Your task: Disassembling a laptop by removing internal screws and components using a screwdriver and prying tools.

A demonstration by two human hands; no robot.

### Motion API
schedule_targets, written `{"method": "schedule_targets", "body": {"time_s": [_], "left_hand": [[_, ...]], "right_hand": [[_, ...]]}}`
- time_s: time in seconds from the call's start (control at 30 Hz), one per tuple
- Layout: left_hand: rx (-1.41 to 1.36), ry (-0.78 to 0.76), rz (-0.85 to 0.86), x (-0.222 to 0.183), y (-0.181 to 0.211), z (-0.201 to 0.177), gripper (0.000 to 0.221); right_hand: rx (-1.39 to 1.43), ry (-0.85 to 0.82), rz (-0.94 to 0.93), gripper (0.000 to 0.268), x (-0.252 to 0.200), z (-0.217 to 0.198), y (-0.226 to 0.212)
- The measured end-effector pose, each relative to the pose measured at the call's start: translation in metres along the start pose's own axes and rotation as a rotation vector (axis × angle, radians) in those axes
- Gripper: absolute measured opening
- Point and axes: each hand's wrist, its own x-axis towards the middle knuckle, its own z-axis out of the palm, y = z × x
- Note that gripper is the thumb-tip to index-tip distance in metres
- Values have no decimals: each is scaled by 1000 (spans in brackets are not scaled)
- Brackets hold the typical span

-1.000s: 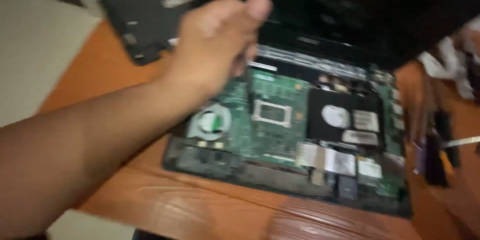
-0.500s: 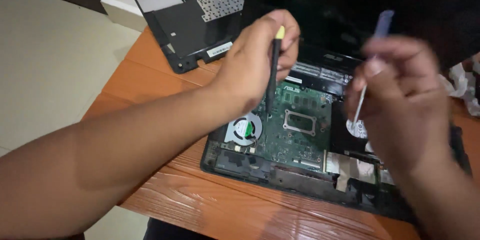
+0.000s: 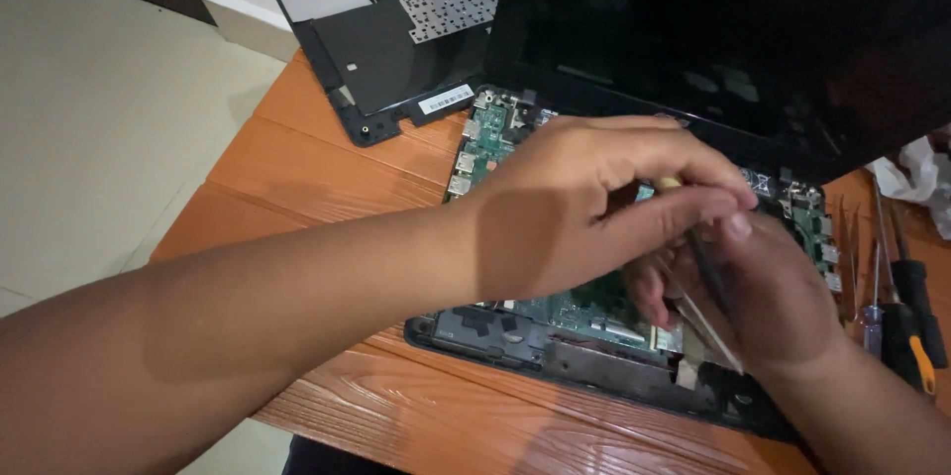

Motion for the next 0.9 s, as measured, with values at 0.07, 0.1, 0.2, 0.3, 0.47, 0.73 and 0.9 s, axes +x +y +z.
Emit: {"method": "schedule_targets", "body": {"time_s": [0.07, 0.1, 0.2, 0.3, 0.47, 0.73, 0.9], "left_hand": [[185, 22, 109, -1, -5, -1, 25], [213, 11, 111, -1, -3, -2, 25], [300, 65, 55, -1, -5, -4, 43], [320, 276, 57, 4, -14, -8, 50], [104, 498, -86, 16, -27, -8, 46], [-187, 189, -422, 16, -32, 8, 28], [-395, 389, -428, 28, -41, -12, 28]], "right_hand": [[9, -13, -7, 61, 0, 1, 1], [51, -35, -32, 43, -2, -1, 5], [101, -44, -67, 26, -4, 1, 7], [121, -22, -118, 27, -1, 7, 4], [212, 63, -205, 25, 0, 9, 1], [121, 98, -277, 27, -2, 9, 5], [68, 75, -310, 27, -4, -9, 10]]}}
